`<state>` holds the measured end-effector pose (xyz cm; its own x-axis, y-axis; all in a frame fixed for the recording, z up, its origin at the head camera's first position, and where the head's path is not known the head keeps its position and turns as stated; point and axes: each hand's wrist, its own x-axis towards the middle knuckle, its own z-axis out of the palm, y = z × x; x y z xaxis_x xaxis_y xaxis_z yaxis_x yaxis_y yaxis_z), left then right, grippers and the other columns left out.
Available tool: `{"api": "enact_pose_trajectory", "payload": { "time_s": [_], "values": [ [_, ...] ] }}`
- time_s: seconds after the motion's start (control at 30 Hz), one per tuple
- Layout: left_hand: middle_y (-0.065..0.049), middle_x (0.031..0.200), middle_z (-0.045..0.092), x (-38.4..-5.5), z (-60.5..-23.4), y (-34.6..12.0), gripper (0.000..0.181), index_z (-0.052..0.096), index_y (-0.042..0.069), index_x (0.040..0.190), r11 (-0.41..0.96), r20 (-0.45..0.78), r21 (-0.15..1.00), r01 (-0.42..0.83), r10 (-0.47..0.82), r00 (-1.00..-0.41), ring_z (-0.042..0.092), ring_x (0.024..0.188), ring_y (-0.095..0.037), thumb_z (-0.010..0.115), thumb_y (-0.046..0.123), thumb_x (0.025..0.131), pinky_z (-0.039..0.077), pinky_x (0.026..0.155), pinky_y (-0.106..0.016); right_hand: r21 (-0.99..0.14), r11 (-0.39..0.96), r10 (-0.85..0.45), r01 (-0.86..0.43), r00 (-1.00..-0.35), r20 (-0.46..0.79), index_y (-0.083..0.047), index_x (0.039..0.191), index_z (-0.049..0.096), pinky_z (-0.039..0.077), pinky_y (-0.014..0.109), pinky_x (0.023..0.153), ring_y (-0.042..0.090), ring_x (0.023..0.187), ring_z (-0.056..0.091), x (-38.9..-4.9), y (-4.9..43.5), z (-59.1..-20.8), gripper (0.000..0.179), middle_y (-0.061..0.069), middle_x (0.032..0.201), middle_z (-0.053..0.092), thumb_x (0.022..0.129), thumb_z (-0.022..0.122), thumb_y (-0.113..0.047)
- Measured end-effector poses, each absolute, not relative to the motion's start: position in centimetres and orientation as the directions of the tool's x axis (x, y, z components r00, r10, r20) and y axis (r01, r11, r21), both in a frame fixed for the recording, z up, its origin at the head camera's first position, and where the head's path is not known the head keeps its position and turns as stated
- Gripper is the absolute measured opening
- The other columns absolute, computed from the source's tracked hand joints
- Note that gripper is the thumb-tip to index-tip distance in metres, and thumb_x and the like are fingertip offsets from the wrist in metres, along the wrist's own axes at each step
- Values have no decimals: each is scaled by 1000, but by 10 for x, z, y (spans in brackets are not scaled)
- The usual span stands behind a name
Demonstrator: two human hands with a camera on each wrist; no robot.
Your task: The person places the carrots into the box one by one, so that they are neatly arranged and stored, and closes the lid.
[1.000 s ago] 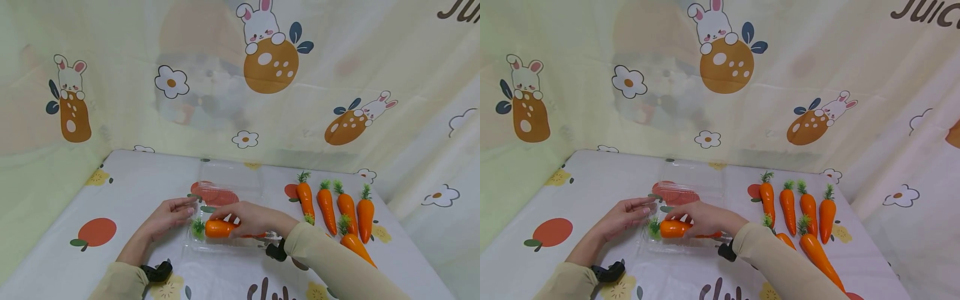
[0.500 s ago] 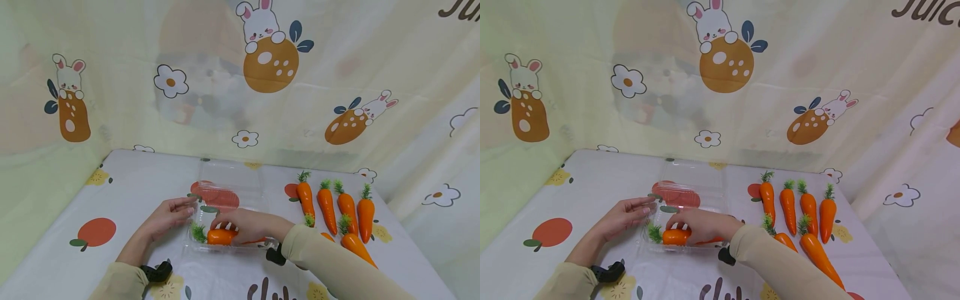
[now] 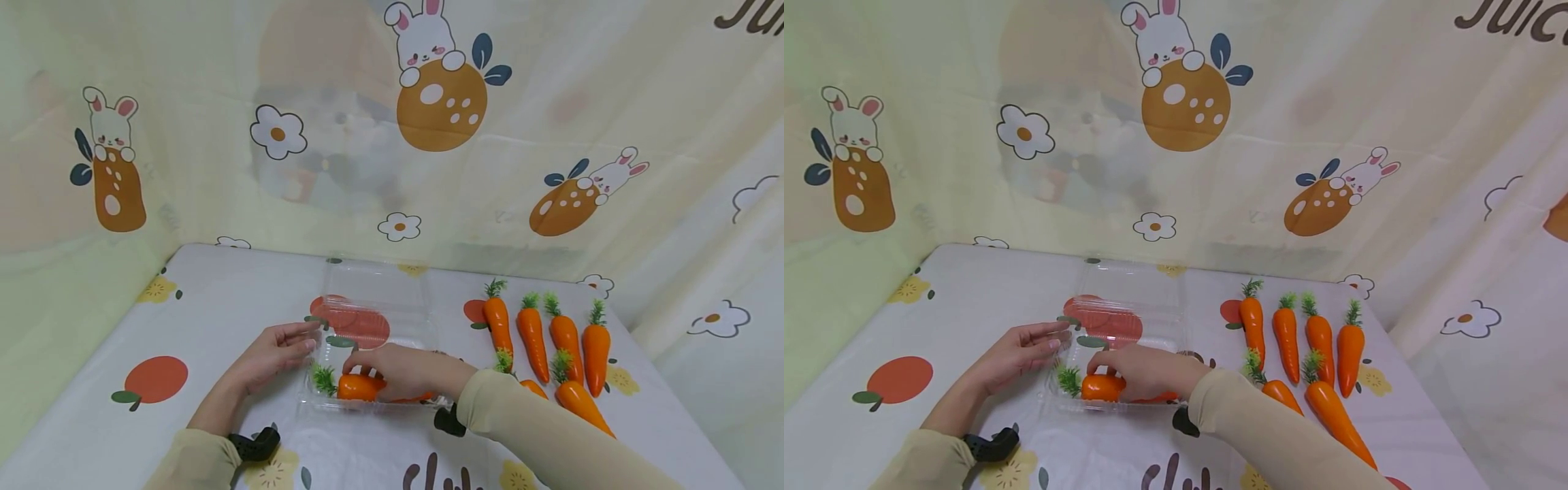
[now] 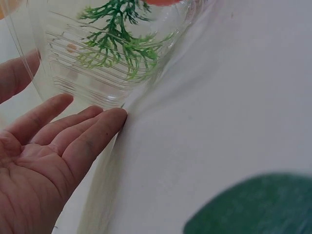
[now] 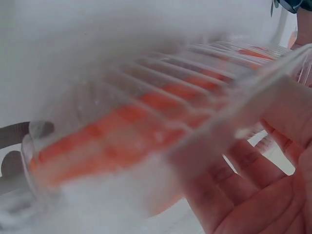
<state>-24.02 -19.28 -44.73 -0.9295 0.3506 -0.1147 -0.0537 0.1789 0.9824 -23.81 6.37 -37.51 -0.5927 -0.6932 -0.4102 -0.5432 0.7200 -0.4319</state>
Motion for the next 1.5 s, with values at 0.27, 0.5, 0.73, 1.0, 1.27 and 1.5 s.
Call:
{"api": "enact_pose_trajectory", "payload": {
  "time_s": [0.27,0.5,0.73,1.0,1.27,1.5],
  "values": [
    [-24,152,51,-242,-448,-192,55,46,-3,150,171,-108,984,-49,356,-928,56,133,-36,62,19,103,58,102,-41,-439,724,-688,-532,-599,-410,-26,133,60,55,24,98,9,106,63,-236,68,-371,52,-4,123,68,89,78,-6],
    [-22,154,49,-243,-449,-192,52,47,-3,150,181,-118,982,-56,354,-928,51,140,-39,60,17,103,57,103,-38,-456,732,-679,-506,-601,-422,-25,136,60,56,23,97,9,109,63,-236,72,-369,53,-4,127,67,90,78,-6],
    [-23,155,48,-242,-450,-192,53,46,-2,151,180,-115,982,-51,361,-926,49,141,-42,60,17,104,57,103,-39,-475,736,-670,-483,-618,-411,-22,137,61,57,25,96,11,106,65,-236,76,-369,53,-2,124,68,89,78,-8],
    [-23,155,48,-242,-449,-192,53,46,-3,151,180,-110,983,-47,363,-925,48,142,-42,60,17,104,56,105,-40,-540,710,-679,-451,-641,-357,-19,141,60,59,36,98,23,113,67,-236,91,-363,51,6,131,68,93,75,-10],
    [-23,155,48,-240,-449,-191,53,47,-2,150,188,-109,981,-44,354,-929,50,140,-41,61,18,103,56,104,-39,-620,659,-681,-427,-688,-250,-19,143,58,58,46,102,31,120,66,-237,119,-350,51,10,135,66,95,72,-9],
    [-22,155,49,-239,-448,-192,53,47,0,151,197,-117,979,-51,341,-933,51,138,-39,61,19,103,57,103,-38,-633,644,-655,-429,-737,-168,-14,143,57,59,43,99,30,120,66,-236,160,-338,50,11,134,67,96,72,-15]
  ]
}}
